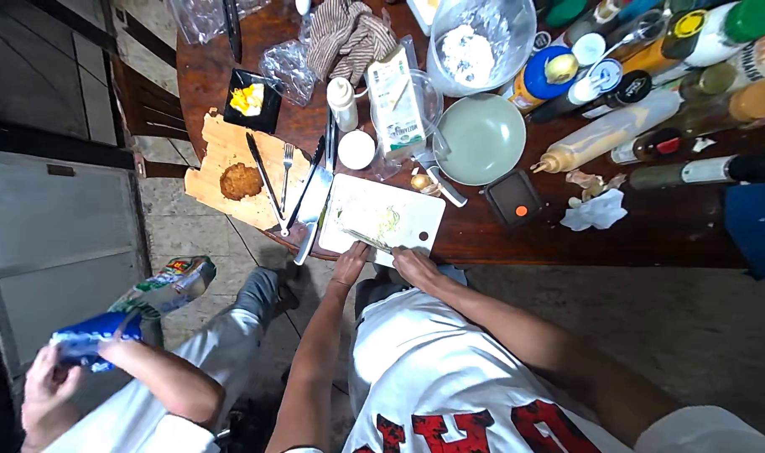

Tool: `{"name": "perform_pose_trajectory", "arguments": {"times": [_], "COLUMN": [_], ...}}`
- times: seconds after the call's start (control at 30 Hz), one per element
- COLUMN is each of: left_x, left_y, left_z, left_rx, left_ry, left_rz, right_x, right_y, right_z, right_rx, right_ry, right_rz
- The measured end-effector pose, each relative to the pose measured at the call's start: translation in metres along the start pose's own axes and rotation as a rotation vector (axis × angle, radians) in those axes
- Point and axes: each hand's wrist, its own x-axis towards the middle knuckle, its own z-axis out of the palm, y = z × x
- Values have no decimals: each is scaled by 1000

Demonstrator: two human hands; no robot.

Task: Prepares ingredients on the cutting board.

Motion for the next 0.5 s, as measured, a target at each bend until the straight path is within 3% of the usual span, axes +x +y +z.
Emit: {"name": "perform_pose_trajectory", "arguments": {"times": [0.5], "left_x": [-1], "left_y": [1], "left_z": [1], "left_rx": [-15], "left_ry": [-24], "left_rz": [-22], "right_x": [3], "right_y": [2], "right_z": [0], "right_rx": [22], "right_ry": [-18], "right_rz": [-15]}}
